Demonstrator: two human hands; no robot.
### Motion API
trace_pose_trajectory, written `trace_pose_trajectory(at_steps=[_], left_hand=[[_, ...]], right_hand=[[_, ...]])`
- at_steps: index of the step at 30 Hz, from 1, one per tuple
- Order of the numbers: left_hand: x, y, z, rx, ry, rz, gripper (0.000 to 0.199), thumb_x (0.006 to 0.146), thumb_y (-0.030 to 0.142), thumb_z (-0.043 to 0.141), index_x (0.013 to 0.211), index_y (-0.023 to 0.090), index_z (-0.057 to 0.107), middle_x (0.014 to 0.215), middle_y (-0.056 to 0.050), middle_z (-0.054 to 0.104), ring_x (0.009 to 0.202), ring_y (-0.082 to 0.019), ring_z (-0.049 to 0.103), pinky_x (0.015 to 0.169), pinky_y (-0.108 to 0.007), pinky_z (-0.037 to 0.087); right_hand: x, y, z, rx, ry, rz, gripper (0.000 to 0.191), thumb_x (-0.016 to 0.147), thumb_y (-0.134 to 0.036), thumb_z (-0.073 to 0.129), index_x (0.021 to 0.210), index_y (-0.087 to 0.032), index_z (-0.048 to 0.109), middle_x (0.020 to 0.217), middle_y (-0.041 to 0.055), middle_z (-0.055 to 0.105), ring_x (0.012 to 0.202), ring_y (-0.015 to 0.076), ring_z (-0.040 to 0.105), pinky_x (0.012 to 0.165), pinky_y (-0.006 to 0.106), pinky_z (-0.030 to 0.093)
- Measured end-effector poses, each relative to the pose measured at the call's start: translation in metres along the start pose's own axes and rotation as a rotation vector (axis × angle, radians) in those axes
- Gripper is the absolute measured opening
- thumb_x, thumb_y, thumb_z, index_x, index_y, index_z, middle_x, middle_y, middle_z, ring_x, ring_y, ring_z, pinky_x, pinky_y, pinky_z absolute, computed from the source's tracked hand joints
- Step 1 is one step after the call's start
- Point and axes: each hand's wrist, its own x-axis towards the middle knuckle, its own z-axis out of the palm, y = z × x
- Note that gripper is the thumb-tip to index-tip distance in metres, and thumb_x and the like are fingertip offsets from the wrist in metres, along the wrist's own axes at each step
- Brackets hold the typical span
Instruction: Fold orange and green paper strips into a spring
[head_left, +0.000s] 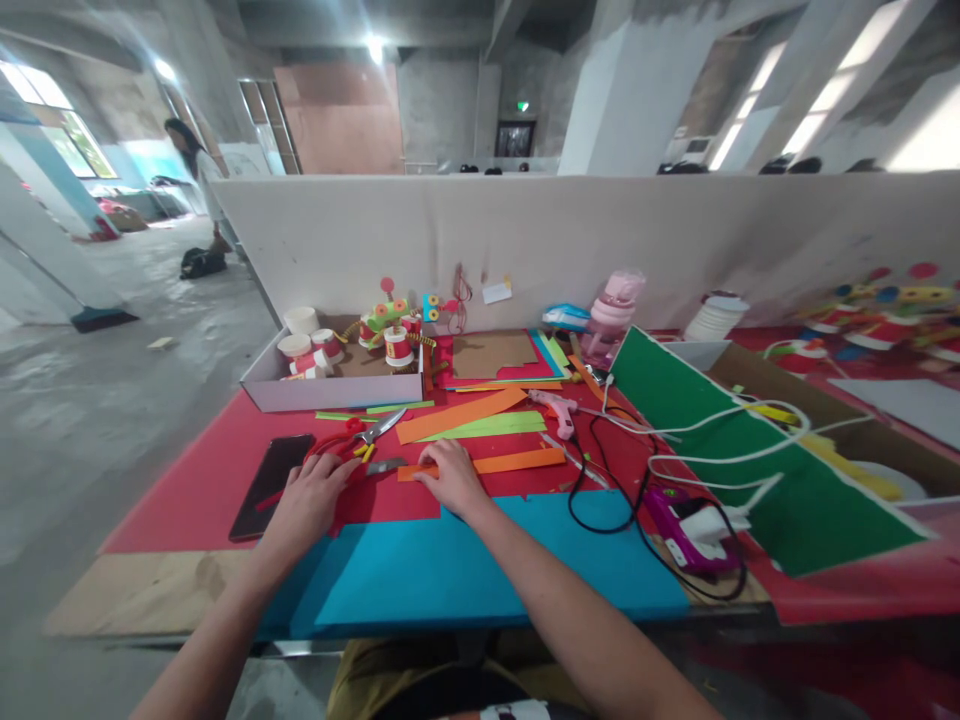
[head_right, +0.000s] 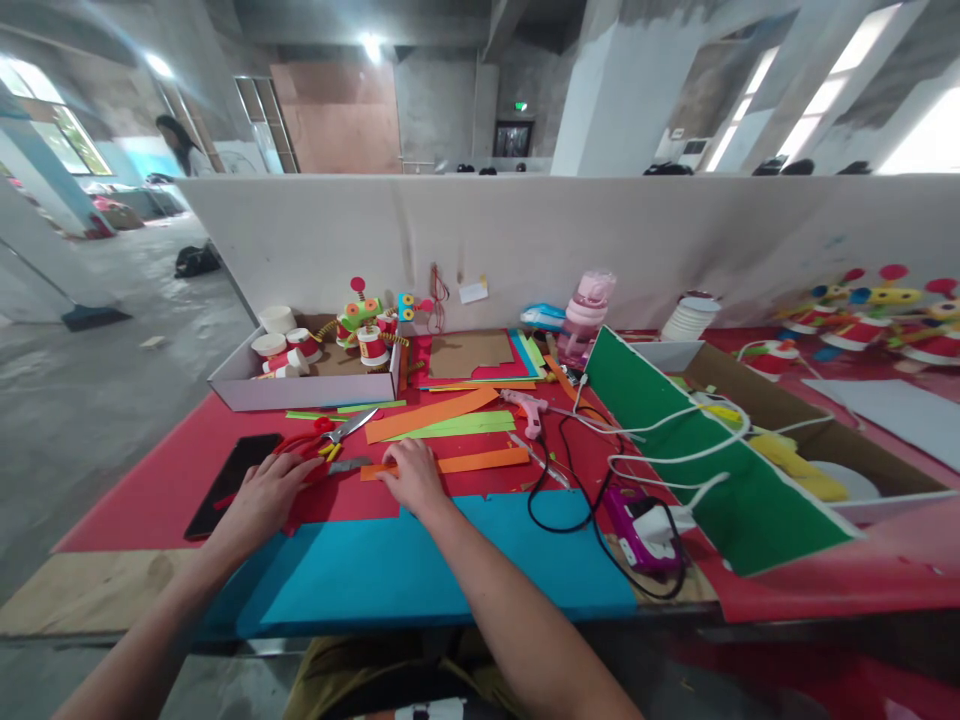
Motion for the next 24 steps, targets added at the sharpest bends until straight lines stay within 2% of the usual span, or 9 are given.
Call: trace_pose_trajectory(at_steps=[4, 8, 11, 14, 16, 18, 21, 24], left_hand=[[0.002, -0.001, 0.007, -0.052, 0.012, 0.079, 0.051, 0.090, 0.011, 0.037, 0.134, 0.027, 0.058, 0.125, -0.013, 0.060, 0.116, -0.031, 0.053, 0.088, -0.044, 0.045], [0.010, 0.004, 0.016, -0.068, 0.009, 0.108, 0.058, 0.085, 0.004, 0.038, 0.135, 0.027, 0.057, 0.129, -0.013, 0.060, 0.121, -0.030, 0.050, 0.095, -0.046, 0.042], [0.017, 0.006, 0.022, -0.075, 0.007, 0.134, 0.063, 0.083, 0.001, 0.038, 0.137, 0.028, 0.055, 0.130, -0.012, 0.060, 0.122, -0.029, 0.049, 0.099, -0.045, 0.040], [0.021, 0.005, 0.023, -0.079, 0.007, 0.170, 0.062, 0.085, 0.003, 0.038, 0.138, 0.030, 0.054, 0.129, -0.010, 0.061, 0.122, -0.028, 0.050, 0.100, -0.045, 0.038], [0.023, 0.004, 0.021, -0.071, 0.005, 0.184, 0.059, 0.088, 0.006, 0.037, 0.137, 0.032, 0.055, 0.128, -0.010, 0.061, 0.120, -0.027, 0.051, 0.099, -0.044, 0.038], [0.023, 0.006, 0.019, -0.062, 0.001, 0.185, 0.056, 0.090, 0.007, 0.035, 0.135, 0.032, 0.056, 0.126, -0.010, 0.062, 0.119, -0.027, 0.052, 0.097, -0.043, 0.038], [0.023, 0.012, 0.018, -0.063, -0.003, 0.160, 0.054, 0.091, 0.009, 0.035, 0.135, 0.032, 0.057, 0.125, -0.010, 0.063, 0.118, -0.027, 0.052, 0.096, -0.043, 0.039], [0.020, 0.019, 0.018, -0.072, -0.003, 0.095, 0.055, 0.090, 0.008, 0.037, 0.134, 0.033, 0.057, 0.126, -0.011, 0.062, 0.116, -0.029, 0.051, 0.092, -0.043, 0.041]], right_hand=[[0.002, 0.001, 0.000, 0.016, 0.016, 0.021, 0.013, 0.083, -0.026, 0.072, 0.082, -0.020, 0.061, 0.093, 0.0029, 0.064, 0.092, 0.0193, 0.055, 0.079, 0.030, 0.039], [0.007, 0.004, -0.001, -0.026, 0.038, 0.096, 0.011, 0.086, -0.025, 0.068, 0.079, -0.020, 0.061, 0.087, 0.0033, 0.064, 0.088, 0.0199, 0.055, 0.078, 0.032, 0.039], [0.006, 0.003, -0.006, -0.108, 0.057, 0.120, 0.009, 0.086, -0.026, 0.068, 0.091, -0.021, 0.063, 0.095, 0.0060, 0.064, 0.094, 0.0231, 0.055, 0.081, 0.035, 0.041], [0.003, 0.005, -0.015, -0.171, 0.059, -0.024, 0.022, 0.086, -0.021, 0.066, 0.108, -0.022, 0.064, 0.108, 0.0089, 0.062, 0.106, 0.0257, 0.053, 0.089, 0.039, 0.042], [0.000, 0.010, -0.019, -0.142, -0.030, -0.176, 0.019, 0.089, -0.015, 0.060, 0.105, -0.022, 0.068, 0.106, 0.0083, 0.064, 0.105, 0.0238, 0.054, 0.092, 0.038, 0.043], [-0.001, 0.019, -0.021, -0.051, -0.100, -0.254, 0.021, 0.092, -0.013, 0.054, 0.102, -0.021, 0.071, 0.102, 0.0077, 0.066, 0.102, 0.0211, 0.056, 0.091, 0.035, 0.045], [-0.001, 0.032, -0.020, 0.091, -0.079, -0.217, 0.024, 0.094, -0.013, 0.052, 0.105, -0.020, 0.073, 0.106, 0.0077, 0.067, 0.101, 0.0187, 0.059, 0.090, 0.032, 0.047], [0.001, 0.037, -0.018, 0.149, -0.070, -0.146, 0.026, 0.092, -0.011, 0.053, 0.101, -0.021, 0.075, 0.103, 0.0067, 0.068, 0.099, 0.0177, 0.061, 0.088, 0.030, 0.049]])
